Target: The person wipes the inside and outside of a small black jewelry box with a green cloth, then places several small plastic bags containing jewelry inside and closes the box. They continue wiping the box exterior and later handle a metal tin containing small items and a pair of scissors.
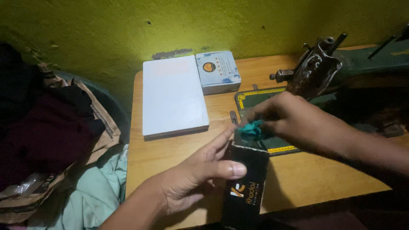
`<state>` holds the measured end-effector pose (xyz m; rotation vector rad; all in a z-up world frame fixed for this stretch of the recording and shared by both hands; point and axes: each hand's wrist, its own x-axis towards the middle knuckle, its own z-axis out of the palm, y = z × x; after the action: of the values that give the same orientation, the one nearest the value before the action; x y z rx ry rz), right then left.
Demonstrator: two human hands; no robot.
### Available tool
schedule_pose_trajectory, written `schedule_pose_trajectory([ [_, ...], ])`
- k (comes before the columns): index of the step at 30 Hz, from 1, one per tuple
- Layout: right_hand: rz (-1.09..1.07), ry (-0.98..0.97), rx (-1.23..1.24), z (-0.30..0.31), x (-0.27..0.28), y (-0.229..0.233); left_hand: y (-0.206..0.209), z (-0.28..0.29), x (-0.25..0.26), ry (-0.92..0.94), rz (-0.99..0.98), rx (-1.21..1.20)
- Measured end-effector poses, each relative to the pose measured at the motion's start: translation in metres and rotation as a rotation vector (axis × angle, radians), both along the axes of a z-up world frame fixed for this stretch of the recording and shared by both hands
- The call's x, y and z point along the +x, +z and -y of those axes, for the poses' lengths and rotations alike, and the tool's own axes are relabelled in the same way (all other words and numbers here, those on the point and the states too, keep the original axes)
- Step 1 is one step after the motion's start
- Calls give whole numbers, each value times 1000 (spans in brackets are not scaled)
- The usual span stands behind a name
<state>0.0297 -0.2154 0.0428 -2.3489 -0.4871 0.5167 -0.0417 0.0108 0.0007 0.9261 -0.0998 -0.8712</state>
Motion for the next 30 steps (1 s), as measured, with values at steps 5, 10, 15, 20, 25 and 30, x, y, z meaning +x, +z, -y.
schedule_pose_trajectory([
  [5, -332, -117, 27, -6, -8, 26, -17, 2, -7, 58, -48, -3],
  [10, -636, -625, 242, 2, -3, 40, -25, -10, -12, 258, -183, -89],
  [15, -525, -604, 514, -5, -20, -4, -23, -12, -14, 216, -429, -446],
  [20, -40, -361, 250, -37, -47, -25, -36, -10, -16, 284, -588, -449],
  [25, 236, 116, 364, -43, -80, -24, -60, -14, -13, 231, -515, -604],
  [30, 429, 297, 257, -12, -74, -29, -56, -18, -18, 323, -650, -482],
])
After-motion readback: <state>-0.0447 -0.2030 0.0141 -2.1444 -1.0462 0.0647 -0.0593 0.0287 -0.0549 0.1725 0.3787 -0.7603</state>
